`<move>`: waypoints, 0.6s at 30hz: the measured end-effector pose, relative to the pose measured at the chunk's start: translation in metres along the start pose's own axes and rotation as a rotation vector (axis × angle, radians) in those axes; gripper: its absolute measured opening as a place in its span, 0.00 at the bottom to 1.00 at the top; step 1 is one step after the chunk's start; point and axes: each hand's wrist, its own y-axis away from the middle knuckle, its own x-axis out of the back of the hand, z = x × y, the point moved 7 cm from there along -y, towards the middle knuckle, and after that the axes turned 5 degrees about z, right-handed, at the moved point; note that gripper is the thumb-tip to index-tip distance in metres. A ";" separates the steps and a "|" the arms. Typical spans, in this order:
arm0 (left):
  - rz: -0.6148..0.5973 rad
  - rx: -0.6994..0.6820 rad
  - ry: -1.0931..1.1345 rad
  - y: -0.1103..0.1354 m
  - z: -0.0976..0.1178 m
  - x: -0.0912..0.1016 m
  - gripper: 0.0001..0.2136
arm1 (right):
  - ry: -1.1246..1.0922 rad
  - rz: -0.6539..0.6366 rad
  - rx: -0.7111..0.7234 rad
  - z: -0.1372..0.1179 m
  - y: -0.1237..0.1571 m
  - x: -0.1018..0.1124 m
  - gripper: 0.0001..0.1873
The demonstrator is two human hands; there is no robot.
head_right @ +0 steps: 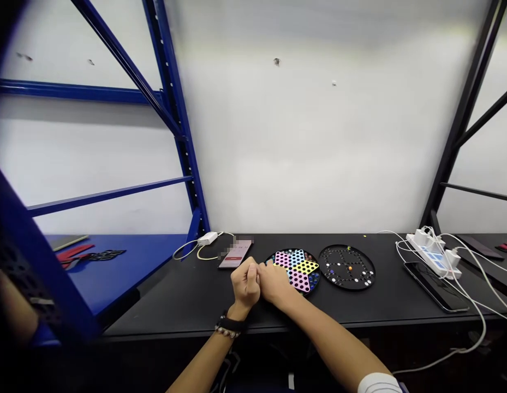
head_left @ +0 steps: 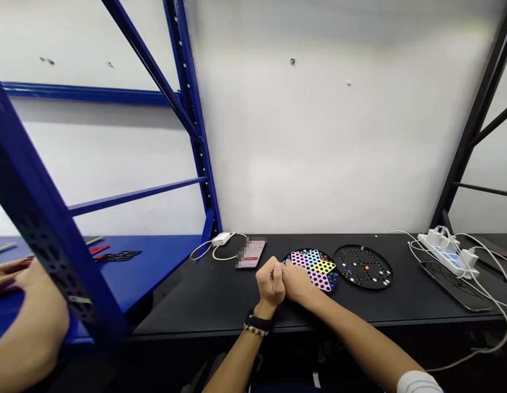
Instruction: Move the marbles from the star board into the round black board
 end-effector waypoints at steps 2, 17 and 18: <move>-0.010 0.003 -0.006 0.000 -0.001 -0.001 0.17 | 0.021 -0.001 0.018 0.001 -0.001 0.000 0.16; -0.128 0.068 -0.036 -0.001 -0.003 -0.009 0.18 | -0.228 0.272 0.070 0.060 0.022 0.040 0.11; -0.138 0.077 -0.040 -0.001 -0.003 -0.009 0.18 | -0.192 0.305 -0.044 0.090 0.021 0.049 0.12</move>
